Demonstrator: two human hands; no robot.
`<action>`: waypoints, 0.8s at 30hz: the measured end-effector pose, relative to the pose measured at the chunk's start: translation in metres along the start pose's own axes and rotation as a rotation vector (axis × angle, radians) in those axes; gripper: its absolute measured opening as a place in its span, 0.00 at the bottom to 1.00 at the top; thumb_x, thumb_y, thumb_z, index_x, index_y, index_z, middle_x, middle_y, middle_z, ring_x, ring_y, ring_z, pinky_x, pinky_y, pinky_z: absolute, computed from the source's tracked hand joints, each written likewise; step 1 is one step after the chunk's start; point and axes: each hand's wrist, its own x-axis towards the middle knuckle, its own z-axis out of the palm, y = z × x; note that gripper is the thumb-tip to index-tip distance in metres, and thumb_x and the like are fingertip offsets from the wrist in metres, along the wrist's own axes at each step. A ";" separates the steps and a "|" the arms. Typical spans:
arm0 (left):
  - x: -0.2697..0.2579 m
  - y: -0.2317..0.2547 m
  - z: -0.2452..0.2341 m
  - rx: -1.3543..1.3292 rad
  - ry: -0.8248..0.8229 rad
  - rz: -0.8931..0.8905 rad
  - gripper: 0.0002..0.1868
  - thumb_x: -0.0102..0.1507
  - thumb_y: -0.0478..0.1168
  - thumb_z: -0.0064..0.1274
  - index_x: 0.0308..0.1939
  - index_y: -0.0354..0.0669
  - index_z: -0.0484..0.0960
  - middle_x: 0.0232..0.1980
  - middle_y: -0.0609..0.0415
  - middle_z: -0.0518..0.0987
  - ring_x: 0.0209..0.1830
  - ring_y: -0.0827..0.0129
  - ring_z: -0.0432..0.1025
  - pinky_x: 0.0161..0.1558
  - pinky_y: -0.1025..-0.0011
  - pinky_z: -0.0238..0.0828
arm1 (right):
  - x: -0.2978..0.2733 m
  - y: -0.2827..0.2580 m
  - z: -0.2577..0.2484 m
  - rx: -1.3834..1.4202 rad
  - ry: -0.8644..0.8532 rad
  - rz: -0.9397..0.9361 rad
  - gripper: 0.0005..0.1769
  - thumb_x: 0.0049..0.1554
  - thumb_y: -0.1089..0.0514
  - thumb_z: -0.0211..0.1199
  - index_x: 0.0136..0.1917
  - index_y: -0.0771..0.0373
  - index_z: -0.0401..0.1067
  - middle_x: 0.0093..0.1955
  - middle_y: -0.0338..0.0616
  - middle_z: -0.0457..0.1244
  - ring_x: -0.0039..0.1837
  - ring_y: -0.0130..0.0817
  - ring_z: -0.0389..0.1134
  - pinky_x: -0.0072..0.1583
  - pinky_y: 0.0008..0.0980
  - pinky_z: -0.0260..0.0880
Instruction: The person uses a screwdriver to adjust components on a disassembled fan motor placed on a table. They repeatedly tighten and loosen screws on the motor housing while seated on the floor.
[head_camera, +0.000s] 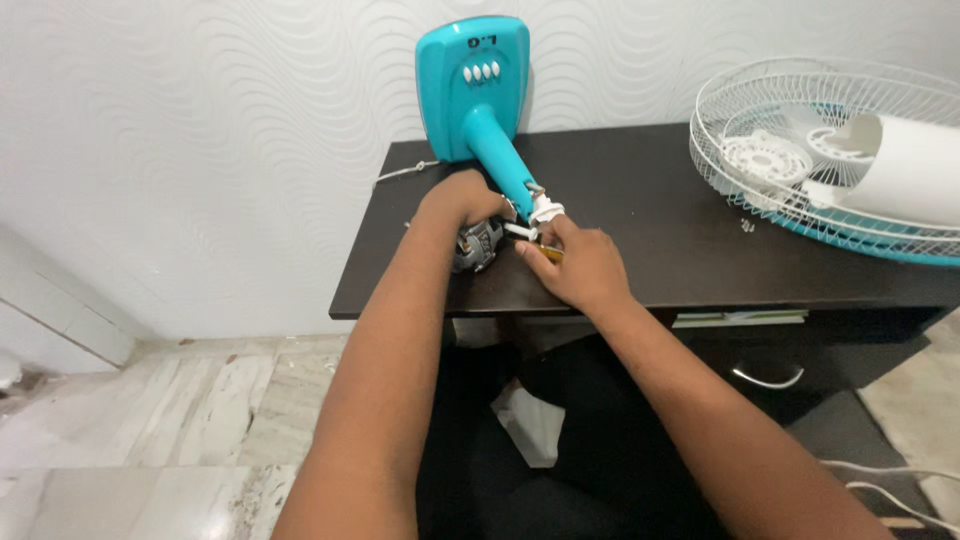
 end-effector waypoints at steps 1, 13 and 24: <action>-0.001 0.001 0.001 0.003 0.005 0.009 0.33 0.48 0.55 0.68 0.49 0.36 0.86 0.54 0.37 0.82 0.54 0.49 0.77 0.56 0.59 0.73 | 0.001 -0.001 0.000 -0.011 0.004 -0.004 0.18 0.57 0.44 0.66 0.43 0.62 0.75 0.31 0.53 0.68 0.38 0.54 0.70 0.43 0.50 0.69; 0.004 -0.002 0.003 -0.025 -0.020 -0.036 0.35 0.49 0.56 0.67 0.51 0.34 0.85 0.55 0.37 0.82 0.55 0.49 0.78 0.57 0.59 0.72 | 0.004 0.002 -0.004 0.107 -0.042 0.032 0.16 0.52 0.45 0.67 0.42 0.60 0.75 0.33 0.51 0.69 0.37 0.49 0.72 0.42 0.45 0.70; 0.001 -0.004 0.000 -0.024 -0.008 0.024 0.32 0.48 0.55 0.67 0.50 0.38 0.87 0.55 0.40 0.82 0.54 0.51 0.77 0.56 0.61 0.72 | 0.002 0.004 -0.003 0.158 0.069 -0.231 0.14 0.53 0.48 0.67 0.44 0.62 0.75 0.40 0.51 0.70 0.42 0.50 0.73 0.44 0.45 0.71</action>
